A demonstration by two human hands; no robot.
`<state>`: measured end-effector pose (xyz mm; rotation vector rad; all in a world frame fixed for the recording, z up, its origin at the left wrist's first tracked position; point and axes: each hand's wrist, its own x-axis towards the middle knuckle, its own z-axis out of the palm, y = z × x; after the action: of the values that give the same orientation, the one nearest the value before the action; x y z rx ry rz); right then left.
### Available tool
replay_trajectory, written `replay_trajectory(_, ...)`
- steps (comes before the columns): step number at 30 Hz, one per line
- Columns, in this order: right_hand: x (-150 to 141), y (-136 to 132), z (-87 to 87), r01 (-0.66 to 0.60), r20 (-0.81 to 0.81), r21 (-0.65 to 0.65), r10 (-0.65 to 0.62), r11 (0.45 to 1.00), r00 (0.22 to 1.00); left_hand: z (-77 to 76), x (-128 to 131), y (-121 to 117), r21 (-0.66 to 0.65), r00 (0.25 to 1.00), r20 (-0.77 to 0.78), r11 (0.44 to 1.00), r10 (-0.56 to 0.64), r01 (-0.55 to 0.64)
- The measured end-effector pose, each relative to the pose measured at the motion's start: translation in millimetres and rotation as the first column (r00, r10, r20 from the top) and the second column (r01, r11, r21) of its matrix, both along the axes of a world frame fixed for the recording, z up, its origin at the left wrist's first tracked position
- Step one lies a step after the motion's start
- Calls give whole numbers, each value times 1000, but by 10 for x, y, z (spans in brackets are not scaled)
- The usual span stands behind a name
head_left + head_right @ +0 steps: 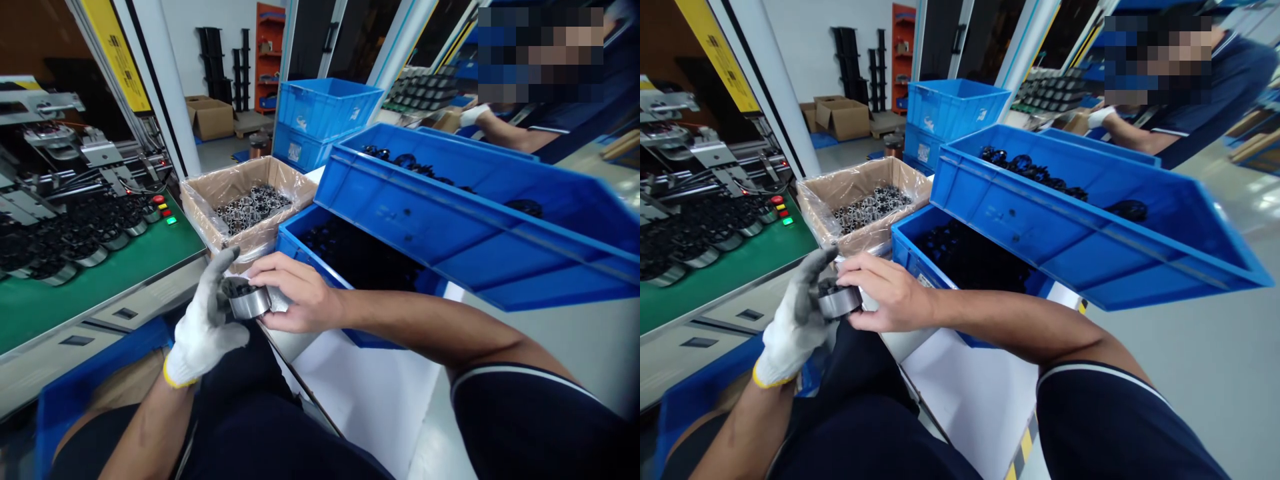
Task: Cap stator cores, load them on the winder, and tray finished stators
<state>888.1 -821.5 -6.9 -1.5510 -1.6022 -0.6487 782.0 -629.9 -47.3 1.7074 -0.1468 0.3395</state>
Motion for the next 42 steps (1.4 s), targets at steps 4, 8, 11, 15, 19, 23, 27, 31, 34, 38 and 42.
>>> replay_trajectory(4,-6,2,-33,19,79,5,-19,1000,997,111,18,-35,127,995,52,987,89,-95)
replay_trajectory(8,-11,-18,22,83,2,-83,-83,993,997,7,-4,-41,-20,991,100,996,90,-88)
replay_trajectory(11,-11,-21,48,34,-113,-117,-47,993,992,-100,-21,-3,-115,993,113,993,41,-28)
replay_trajectory(15,-19,-10,34,-59,-167,-62,48,996,985,-31,8,77,95,969,246,995,-27,4)
replay_trajectory(19,-39,-10,10,-52,-149,-67,41,996,988,146,48,151,385,920,390,913,-31,-132)
replay_trajectory(23,-36,-13,-4,-35,-117,-69,26,997,993,222,57,174,491,906,421,850,-38,-193)
replay_trajectory(27,-43,-29,11,-24,-84,-117,14,993,996,170,33,93,456,924,382,865,23,-210)
replay_trajectory(31,-17,-70,4,115,-41,-315,-135,942,990,41,-24,70,405,952,285,886,112,-226)
replay_trajectory(34,58,-87,-46,184,7,-397,-198,899,980,-47,-135,315,438,924,215,814,317,-382)
replay_trajectory(38,97,-90,-118,172,52,-418,-166,892,985,-73,-428,1025,483,656,236,499,717,-719)
replay_trajectory(42,98,-74,-145,178,109,-383,-147,906,983,4,-701,1838,724,317,114,140,942,-676)
